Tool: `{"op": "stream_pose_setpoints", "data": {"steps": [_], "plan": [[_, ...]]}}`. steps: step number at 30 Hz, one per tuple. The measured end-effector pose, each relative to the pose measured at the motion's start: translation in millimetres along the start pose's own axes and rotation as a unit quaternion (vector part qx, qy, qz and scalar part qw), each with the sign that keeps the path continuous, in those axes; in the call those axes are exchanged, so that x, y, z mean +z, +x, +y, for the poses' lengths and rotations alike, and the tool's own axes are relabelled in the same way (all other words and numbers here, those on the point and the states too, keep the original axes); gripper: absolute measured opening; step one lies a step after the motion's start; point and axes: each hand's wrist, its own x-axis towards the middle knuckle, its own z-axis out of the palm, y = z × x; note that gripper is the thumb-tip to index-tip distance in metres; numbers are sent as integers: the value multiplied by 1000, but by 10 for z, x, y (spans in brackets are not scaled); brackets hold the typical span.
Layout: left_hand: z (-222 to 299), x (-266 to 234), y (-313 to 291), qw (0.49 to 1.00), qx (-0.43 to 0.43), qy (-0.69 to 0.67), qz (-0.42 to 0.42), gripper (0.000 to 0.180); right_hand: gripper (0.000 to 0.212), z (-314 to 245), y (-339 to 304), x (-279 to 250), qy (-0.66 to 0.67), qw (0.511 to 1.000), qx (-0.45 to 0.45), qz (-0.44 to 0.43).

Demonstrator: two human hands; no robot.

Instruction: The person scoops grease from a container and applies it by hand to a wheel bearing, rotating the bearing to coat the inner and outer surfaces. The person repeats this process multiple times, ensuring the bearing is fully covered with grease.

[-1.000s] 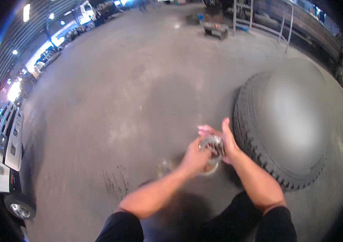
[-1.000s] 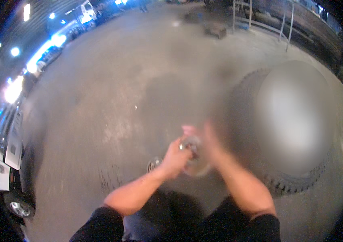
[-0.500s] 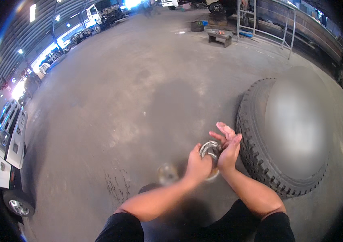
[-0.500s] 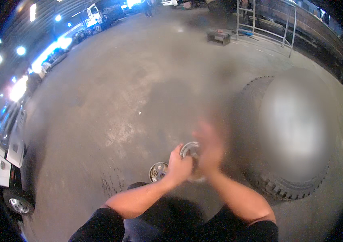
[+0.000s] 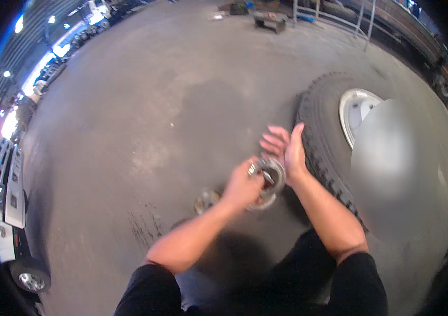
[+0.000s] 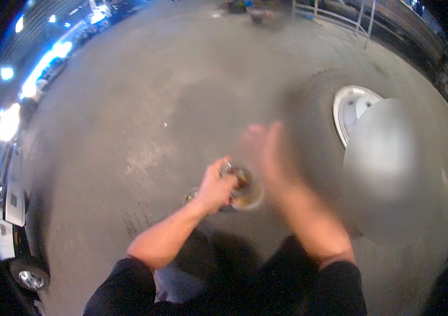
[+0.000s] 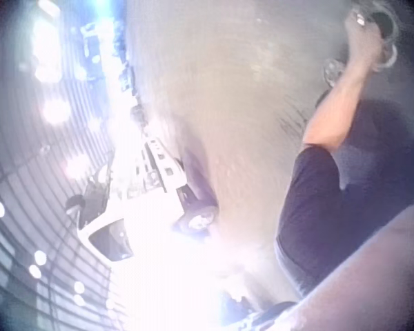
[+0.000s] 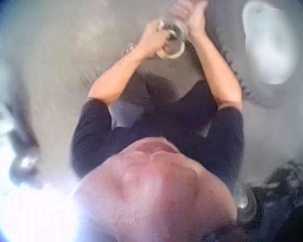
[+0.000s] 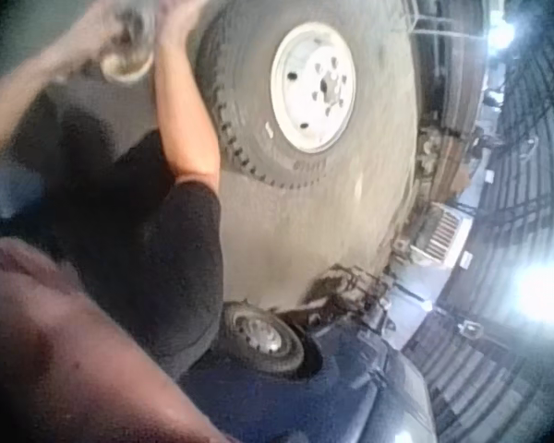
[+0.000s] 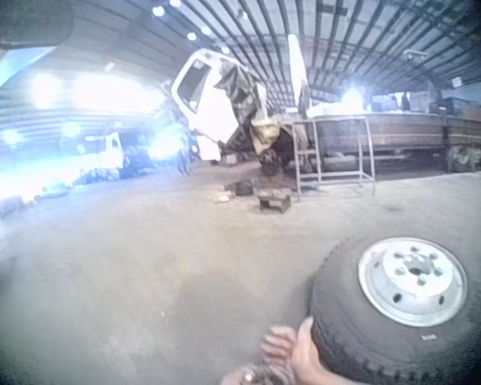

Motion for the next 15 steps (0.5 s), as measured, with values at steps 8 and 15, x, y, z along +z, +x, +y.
{"op": "stream_pose_setpoints", "data": {"steps": [8, 15], "plan": [[-64, -103, 32, 995, -16, -91, -29, 36, 99, 6, -203, 260, -51, 983, 58, -168], [15, -191, 11, 996, -5, -91, -21, 41, 86, 304, 8, -56, -208, 959, -164, -105]]}}
